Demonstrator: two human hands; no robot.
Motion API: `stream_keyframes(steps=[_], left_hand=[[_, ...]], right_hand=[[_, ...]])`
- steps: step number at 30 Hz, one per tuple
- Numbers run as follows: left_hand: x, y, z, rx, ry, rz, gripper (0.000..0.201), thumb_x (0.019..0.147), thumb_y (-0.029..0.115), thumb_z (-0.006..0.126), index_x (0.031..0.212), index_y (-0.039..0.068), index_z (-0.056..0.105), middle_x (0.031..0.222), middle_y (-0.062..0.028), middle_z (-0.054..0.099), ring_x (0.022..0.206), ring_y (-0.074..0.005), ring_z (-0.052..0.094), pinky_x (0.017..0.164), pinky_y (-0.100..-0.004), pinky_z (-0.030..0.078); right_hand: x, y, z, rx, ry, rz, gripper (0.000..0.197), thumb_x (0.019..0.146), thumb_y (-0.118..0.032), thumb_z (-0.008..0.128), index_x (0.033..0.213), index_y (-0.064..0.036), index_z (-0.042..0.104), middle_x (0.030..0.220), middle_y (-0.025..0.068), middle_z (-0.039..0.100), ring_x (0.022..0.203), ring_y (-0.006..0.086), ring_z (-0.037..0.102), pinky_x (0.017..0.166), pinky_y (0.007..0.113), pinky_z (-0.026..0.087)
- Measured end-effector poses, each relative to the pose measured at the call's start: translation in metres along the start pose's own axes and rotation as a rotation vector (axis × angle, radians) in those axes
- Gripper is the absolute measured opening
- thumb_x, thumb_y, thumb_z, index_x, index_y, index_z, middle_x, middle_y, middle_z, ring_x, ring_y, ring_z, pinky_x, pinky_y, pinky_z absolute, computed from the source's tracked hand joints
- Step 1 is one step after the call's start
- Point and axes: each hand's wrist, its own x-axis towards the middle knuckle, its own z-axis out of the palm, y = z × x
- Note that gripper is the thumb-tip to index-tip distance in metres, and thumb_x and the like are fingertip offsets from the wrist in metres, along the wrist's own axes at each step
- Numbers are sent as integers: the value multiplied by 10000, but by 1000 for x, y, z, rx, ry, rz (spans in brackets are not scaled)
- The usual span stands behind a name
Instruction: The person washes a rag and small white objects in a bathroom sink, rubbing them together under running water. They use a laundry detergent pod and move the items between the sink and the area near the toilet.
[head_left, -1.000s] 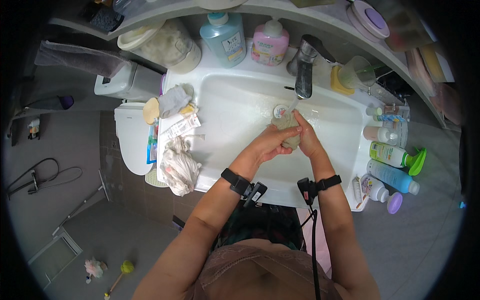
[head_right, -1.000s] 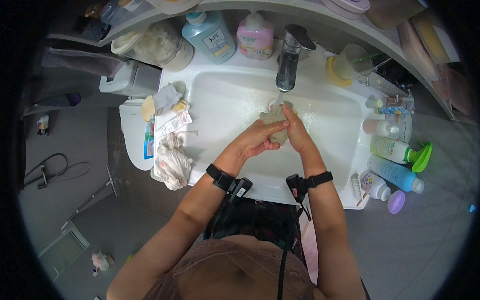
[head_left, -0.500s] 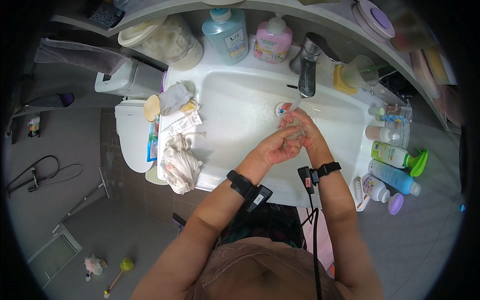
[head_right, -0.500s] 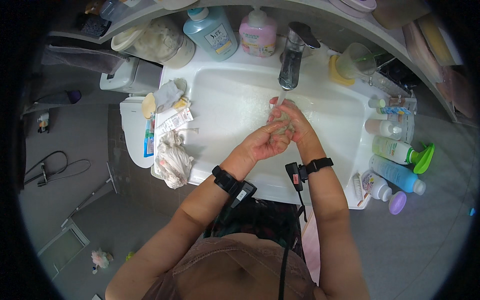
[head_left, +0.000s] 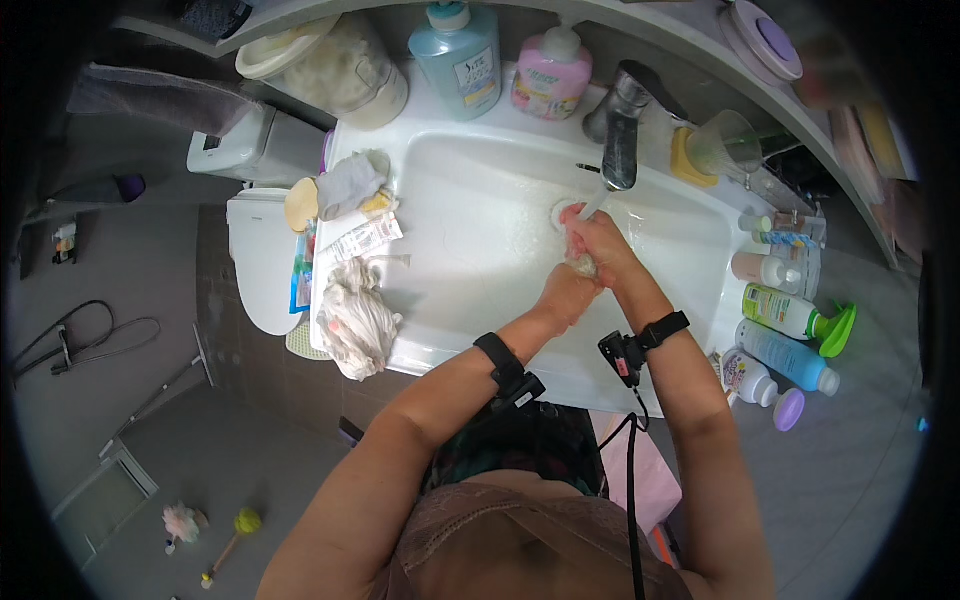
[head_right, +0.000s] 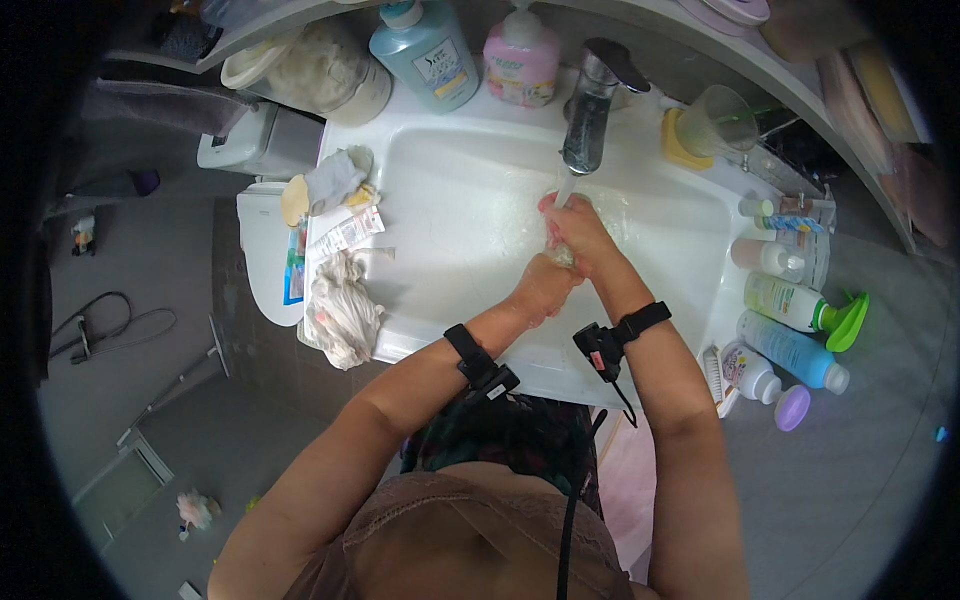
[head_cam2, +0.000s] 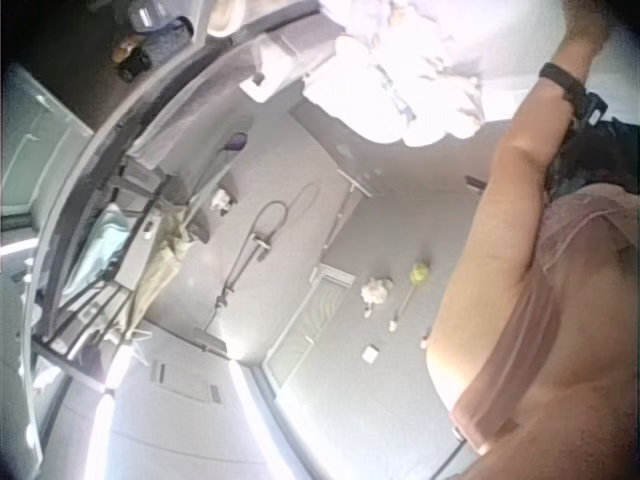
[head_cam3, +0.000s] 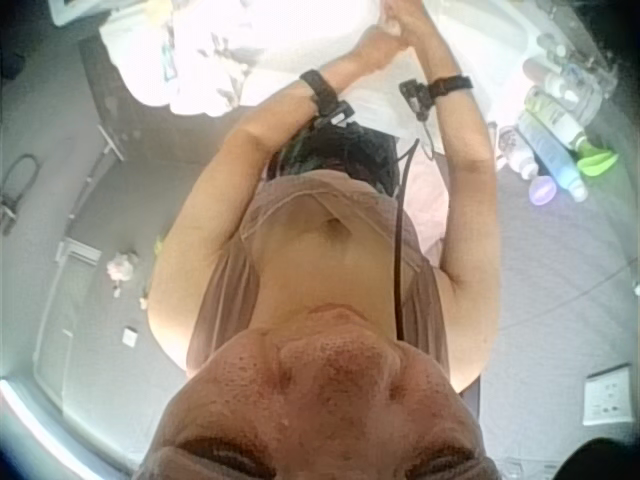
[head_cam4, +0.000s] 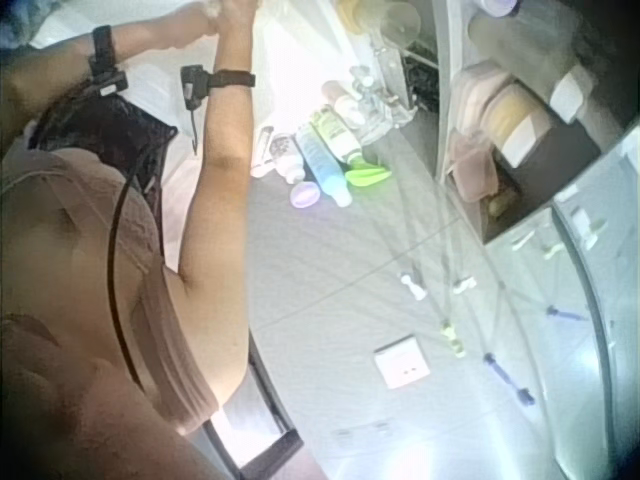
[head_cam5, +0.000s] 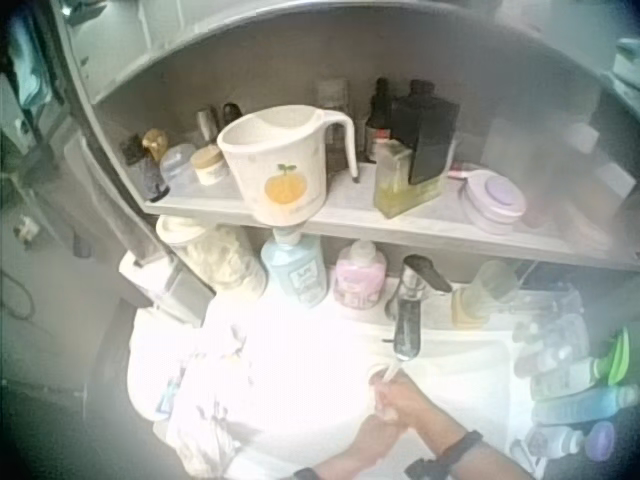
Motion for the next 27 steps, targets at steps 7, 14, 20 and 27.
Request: stream_keyframes(steps=[7, 14, 20, 27], left_hand=[[31, -21, -17, 857, 477, 579, 317, 1141, 135, 820, 1401, -41, 781, 1071, -335, 886, 1067, -605, 865, 973, -653, 708], [11, 1, -55, 901, 561, 864, 487, 1145, 210, 869, 1482, -98, 700, 1200, -365, 878, 1024, -654, 852, 904, -659, 728], [-34, 52, -49, -460, -391, -10, 424, 1190, 266, 927, 1524, 42, 792, 1323, -207, 885, 1047, -275, 864, 750, -332, 702], [-30, 50, -50, -1227, -370, -161, 239, 1252, 110, 866, 1478, 174, 822, 1421, -220, 761, 904, -122, 681, 637, -202, 526]], right_hand=[[33, 41, 3, 176, 297, -60, 168, 1205, -121, 661, 1278, -58, 799, 936, 64, 711, 739, 183, 667, 658, 389, 555], [26, 28, 9, 406, 129, 29, 350, 1271, -391, 706, 1395, -78, 803, 1198, 92, 775, 1035, 245, 772, 926, 453, 664], [8, 21, -14, 531, -345, 9, 599, 1266, -608, 735, 1546, -82, 790, 1411, 138, 805, 1258, 297, 803, 1132, 500, 681], [-1, 42, -3, 666, -167, -32, 550, 1203, -560, 936, 1483, -115, 776, 1380, 97, 818, 1304, 245, 838, 1057, 411, 739]])
